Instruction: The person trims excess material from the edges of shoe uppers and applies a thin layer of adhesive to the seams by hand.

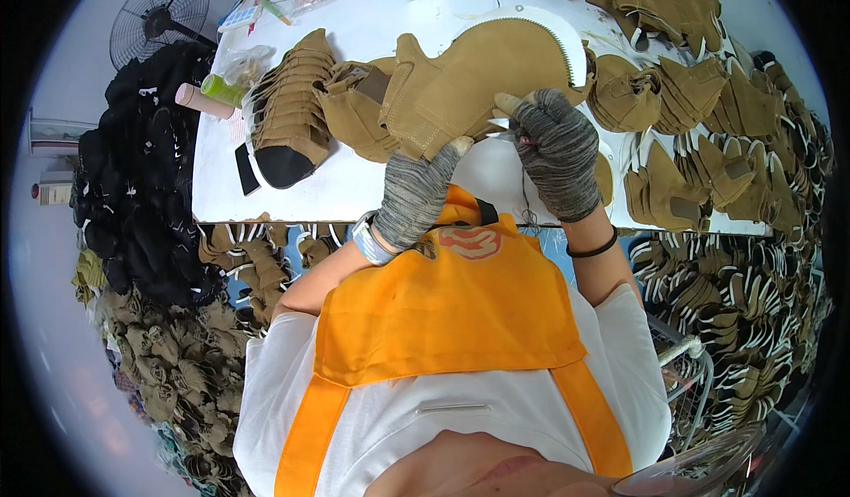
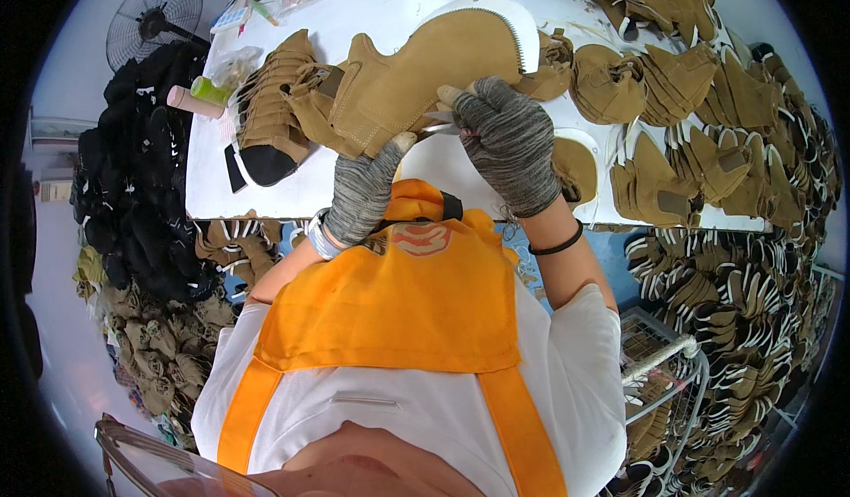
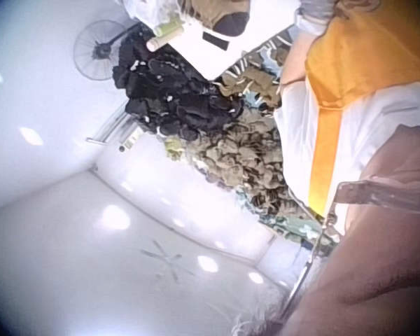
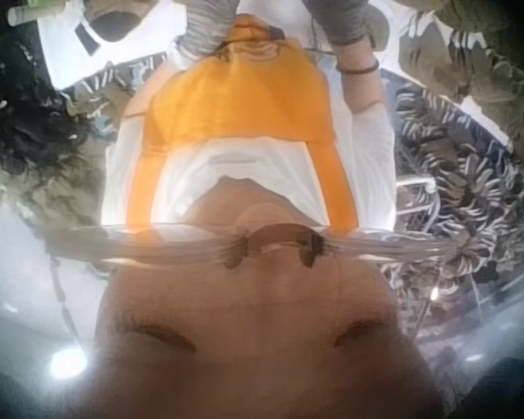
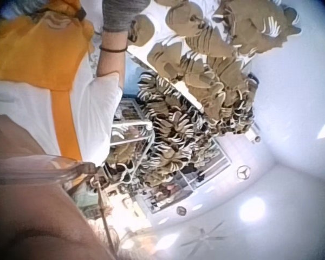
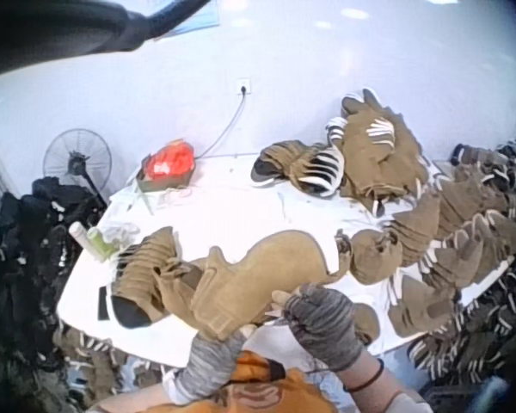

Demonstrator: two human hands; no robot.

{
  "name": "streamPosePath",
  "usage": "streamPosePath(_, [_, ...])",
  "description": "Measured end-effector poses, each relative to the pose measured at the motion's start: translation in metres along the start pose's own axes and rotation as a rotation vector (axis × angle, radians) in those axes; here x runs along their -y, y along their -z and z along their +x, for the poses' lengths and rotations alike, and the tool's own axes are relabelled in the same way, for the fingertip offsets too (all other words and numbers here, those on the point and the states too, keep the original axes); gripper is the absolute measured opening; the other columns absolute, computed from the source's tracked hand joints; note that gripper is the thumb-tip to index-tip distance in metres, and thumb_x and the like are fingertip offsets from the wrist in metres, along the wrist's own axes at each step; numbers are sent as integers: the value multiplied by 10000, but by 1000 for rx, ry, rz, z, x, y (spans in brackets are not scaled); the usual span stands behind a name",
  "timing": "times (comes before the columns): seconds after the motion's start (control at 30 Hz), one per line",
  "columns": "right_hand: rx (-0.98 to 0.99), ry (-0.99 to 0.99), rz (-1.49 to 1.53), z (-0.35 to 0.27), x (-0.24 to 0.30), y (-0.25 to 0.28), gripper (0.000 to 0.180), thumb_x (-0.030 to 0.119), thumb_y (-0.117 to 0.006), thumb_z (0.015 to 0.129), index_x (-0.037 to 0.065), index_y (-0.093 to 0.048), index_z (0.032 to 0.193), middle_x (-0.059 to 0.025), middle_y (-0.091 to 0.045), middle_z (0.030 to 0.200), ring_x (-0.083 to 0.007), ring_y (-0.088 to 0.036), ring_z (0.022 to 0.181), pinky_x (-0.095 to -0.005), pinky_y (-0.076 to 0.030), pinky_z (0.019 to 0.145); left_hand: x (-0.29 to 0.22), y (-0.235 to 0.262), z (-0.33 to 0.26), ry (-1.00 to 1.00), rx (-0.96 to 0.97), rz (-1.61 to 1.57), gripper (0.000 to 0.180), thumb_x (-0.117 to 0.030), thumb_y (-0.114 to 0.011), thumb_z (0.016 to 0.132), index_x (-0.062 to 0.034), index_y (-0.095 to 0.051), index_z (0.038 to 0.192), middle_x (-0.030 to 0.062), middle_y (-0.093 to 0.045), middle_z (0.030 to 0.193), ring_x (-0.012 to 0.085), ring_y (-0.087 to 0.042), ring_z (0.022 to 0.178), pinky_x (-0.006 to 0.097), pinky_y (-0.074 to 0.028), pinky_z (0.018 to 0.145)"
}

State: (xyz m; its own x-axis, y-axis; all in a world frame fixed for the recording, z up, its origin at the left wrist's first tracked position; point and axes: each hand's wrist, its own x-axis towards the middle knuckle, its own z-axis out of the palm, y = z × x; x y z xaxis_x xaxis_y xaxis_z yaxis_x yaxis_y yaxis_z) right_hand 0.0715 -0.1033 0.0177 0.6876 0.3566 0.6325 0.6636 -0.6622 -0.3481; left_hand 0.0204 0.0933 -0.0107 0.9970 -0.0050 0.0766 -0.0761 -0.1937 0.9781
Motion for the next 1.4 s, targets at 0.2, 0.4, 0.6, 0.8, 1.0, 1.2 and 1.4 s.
streamPosePath(0.2, [65,138,-106,1,-9,6,365,102,-700,628,133,-664,990,-20,-562,799,-204,-599,645,-309,-492,551,-8,-7,0,-142,-16,75,255,-194,-625,888,-22,-619,1076,120,-658,970,241,-623,861,339,-488,768])
streamPosePath(0.4, [-6,119,-82,-5,-17,-4,307,119,-735,632,141,-650,926,-20,-559,783,-191,-605,645,-302,-489,540,-10,-4,-1,-37,89,60,296,-172,-648,878,-23,-592,1127,96,-644,1041,207,-598,932,325,-469,816])
streamPosePath(0.6, [-237,-53,52,-3,-10,-12,308,32,-705,629,128,-646,916,-15,-517,748,-170,-522,581,-290,-439,521,-4,-3,-1,-152,-13,9,254,-198,-648,874,-26,-628,1060,102,-665,957,228,-620,852,330,-485,757])
streamPosePath(0.8, [-550,-566,457,-40,-31,-32,119,90,-590,889,23,-612,985,11,-506,754,-92,-431,659,-222,-388,643,4,3,-4,-94,-128,-25,241,-166,-664,861,-30,-626,1056,100,-661,958,243,-618,873,335,-479,768])
streamPosePath(1.0, [136,-449,72,-196,-152,-200,186,148,-517,908,44,-569,1054,-75,-560,880,-147,-509,752,-284,-445,671,13,13,-10,-128,-115,33,279,-150,-659,872,-8,-603,1105,94,-652,1011,177,-601,903,304,-461,809])
streamPosePath(1.2, [296,-1027,416,-199,-146,-259,296,137,-565,865,11,-537,1132,-120,-585,1044,-186,-568,958,-270,-454,817,16,15,-13,-212,-141,46,255,-158,-654,871,-29,-607,1087,112,-652,997,242,-613,902,343,-472,791])
streamPosePath(1.4, [271,-967,277,-169,-142,-232,528,226,-614,851,13,-462,1310,-160,-563,1221,-239,-546,1076,-313,-403,951,14,19,-18,-92,-115,-47,330,-215,-646,889,-5,-577,1135,95,-625,1053,192,-577,947,317,-450,848])
